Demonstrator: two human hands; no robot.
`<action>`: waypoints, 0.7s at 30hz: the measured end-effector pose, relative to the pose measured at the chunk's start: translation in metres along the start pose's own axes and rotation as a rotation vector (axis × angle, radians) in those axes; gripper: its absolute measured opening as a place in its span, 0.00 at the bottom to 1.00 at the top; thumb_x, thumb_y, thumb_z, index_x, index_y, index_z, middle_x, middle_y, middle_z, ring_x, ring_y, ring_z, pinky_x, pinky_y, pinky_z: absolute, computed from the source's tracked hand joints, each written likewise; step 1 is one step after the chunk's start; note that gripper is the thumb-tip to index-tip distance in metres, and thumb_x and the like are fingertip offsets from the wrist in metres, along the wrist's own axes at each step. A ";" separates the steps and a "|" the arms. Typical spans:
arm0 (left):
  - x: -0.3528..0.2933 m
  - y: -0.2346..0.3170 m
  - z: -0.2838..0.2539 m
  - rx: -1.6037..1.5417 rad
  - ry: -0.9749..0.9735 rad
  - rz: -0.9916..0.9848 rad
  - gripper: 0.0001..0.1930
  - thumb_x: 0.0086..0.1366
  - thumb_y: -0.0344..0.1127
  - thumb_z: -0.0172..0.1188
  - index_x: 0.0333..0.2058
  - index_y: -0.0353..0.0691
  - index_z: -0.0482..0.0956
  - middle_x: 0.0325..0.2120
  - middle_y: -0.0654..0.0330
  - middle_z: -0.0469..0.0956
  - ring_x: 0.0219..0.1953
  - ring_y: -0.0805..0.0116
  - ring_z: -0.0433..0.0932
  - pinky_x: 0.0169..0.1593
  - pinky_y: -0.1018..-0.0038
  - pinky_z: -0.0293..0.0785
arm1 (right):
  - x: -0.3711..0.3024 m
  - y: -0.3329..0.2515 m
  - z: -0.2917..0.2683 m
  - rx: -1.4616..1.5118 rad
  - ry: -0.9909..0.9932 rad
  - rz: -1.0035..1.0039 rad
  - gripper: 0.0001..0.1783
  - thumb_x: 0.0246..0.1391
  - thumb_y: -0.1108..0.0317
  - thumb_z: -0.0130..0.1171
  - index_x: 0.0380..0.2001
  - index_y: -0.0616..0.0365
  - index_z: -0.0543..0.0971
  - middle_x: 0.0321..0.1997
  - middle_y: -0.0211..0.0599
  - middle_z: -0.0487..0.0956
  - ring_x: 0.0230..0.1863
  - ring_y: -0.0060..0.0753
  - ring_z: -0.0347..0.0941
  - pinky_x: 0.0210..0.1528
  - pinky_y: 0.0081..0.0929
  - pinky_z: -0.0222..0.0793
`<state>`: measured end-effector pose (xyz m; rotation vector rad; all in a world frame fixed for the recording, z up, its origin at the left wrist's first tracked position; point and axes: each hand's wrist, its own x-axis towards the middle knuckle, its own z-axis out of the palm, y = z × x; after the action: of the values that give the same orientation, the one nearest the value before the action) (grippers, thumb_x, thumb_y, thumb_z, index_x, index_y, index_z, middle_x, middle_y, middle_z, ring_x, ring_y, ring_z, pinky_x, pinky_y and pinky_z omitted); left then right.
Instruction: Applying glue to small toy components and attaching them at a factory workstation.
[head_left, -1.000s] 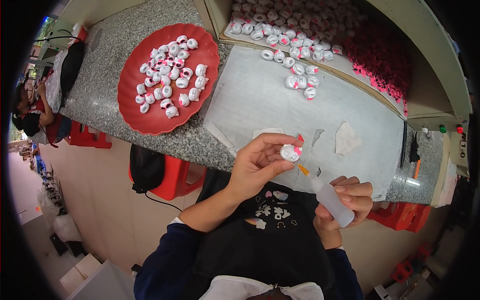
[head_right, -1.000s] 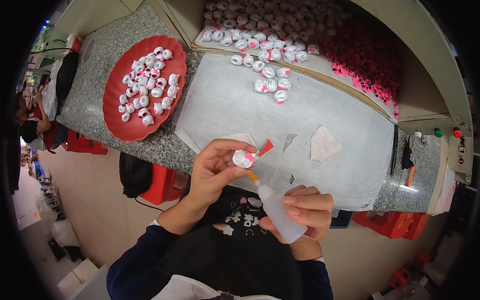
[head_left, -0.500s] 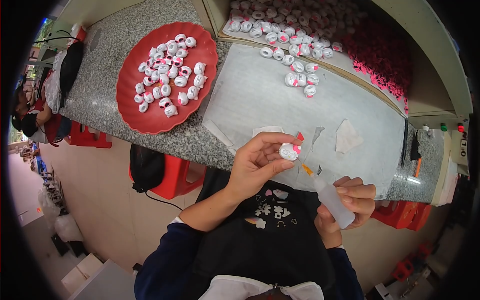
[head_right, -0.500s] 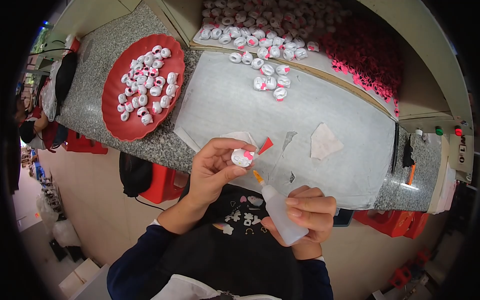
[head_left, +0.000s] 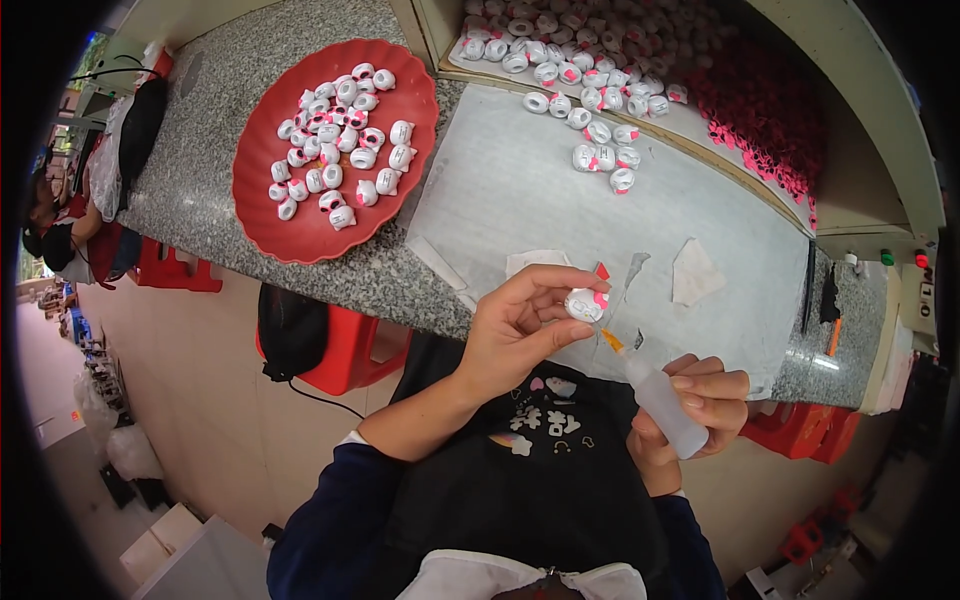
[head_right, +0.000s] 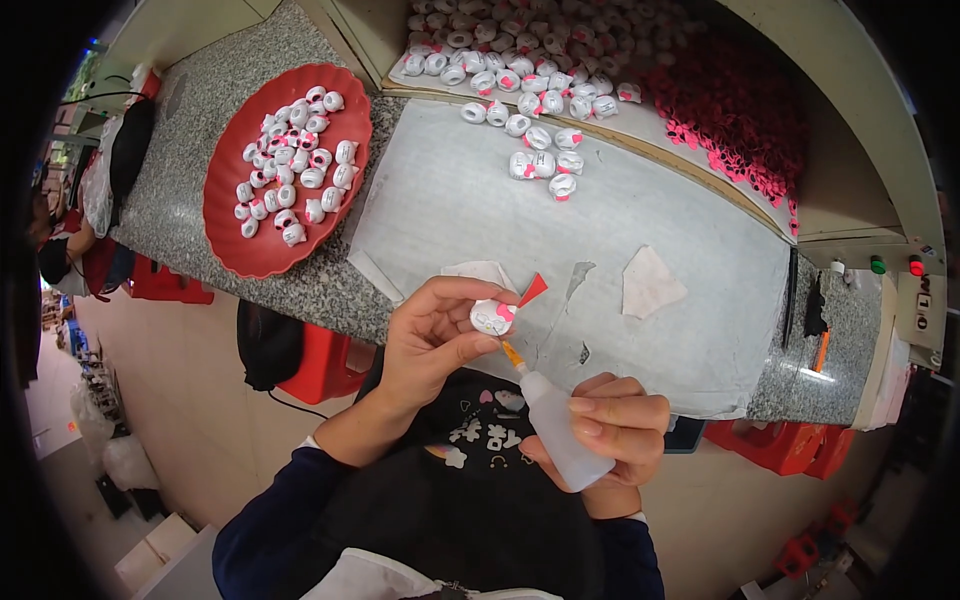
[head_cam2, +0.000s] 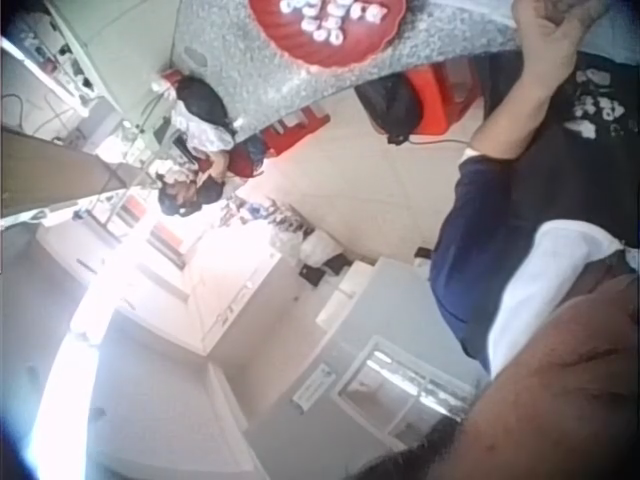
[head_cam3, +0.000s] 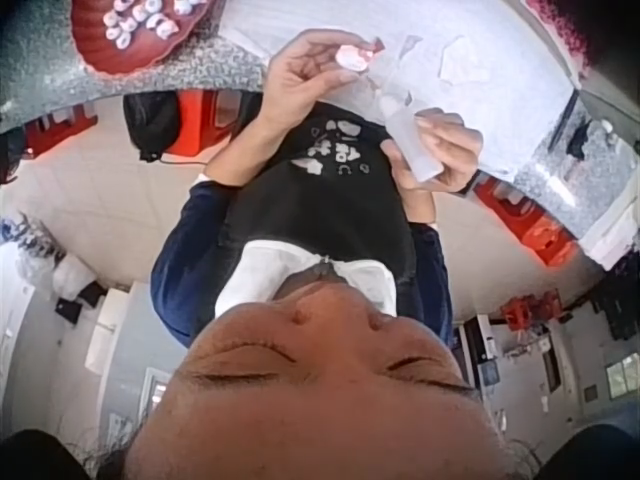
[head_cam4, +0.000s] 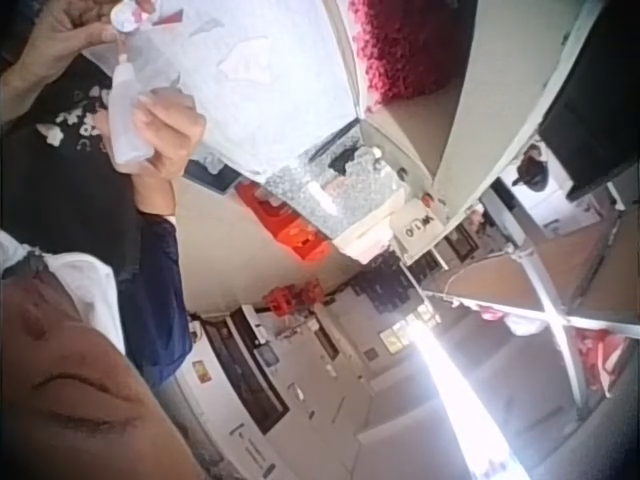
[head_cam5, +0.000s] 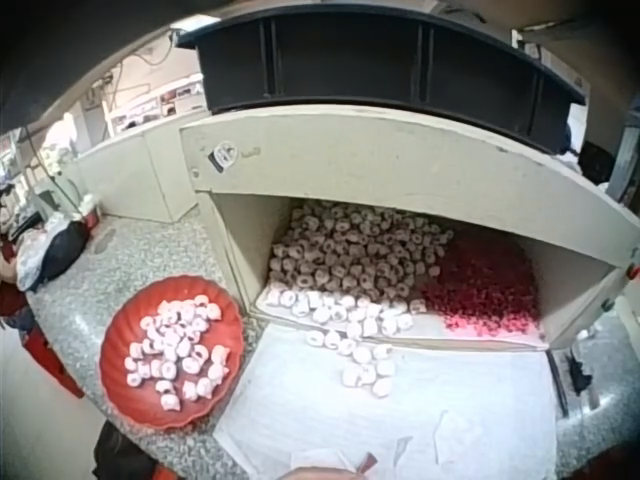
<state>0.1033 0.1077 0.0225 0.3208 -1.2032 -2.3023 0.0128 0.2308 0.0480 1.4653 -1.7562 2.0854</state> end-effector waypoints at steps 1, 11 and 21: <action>0.000 0.000 -0.001 -0.001 0.001 0.000 0.17 0.48 0.19 0.51 0.39 0.29 0.63 0.38 0.50 0.68 0.40 0.70 0.68 0.43 0.77 0.66 | 0.000 -0.001 0.001 0.010 0.027 0.001 0.21 0.32 0.64 0.65 0.26 0.55 0.63 0.26 0.31 0.62 0.20 0.20 0.58 0.18 0.15 0.57; -0.001 -0.001 -0.002 0.017 -0.006 -0.015 0.17 0.49 0.18 0.51 0.39 0.29 0.62 0.38 0.50 0.68 0.41 0.70 0.68 0.43 0.77 0.66 | 0.001 0.002 0.002 0.003 0.052 -0.017 0.20 0.32 0.65 0.64 0.25 0.55 0.63 0.26 0.32 0.62 0.19 0.20 0.57 0.18 0.14 0.57; 0.000 -0.002 -0.002 0.183 -0.044 0.088 0.17 0.48 0.17 0.52 0.39 0.30 0.64 0.38 0.51 0.67 0.43 0.67 0.66 0.46 0.74 0.62 | -0.003 0.001 0.004 0.000 0.093 0.018 0.20 0.31 0.66 0.64 0.25 0.55 0.63 0.26 0.32 0.61 0.20 0.20 0.58 0.18 0.14 0.57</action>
<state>0.1040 0.1071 0.0197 0.2774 -1.4247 -2.1392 0.0162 0.2291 0.0446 1.3342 -1.7427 2.1251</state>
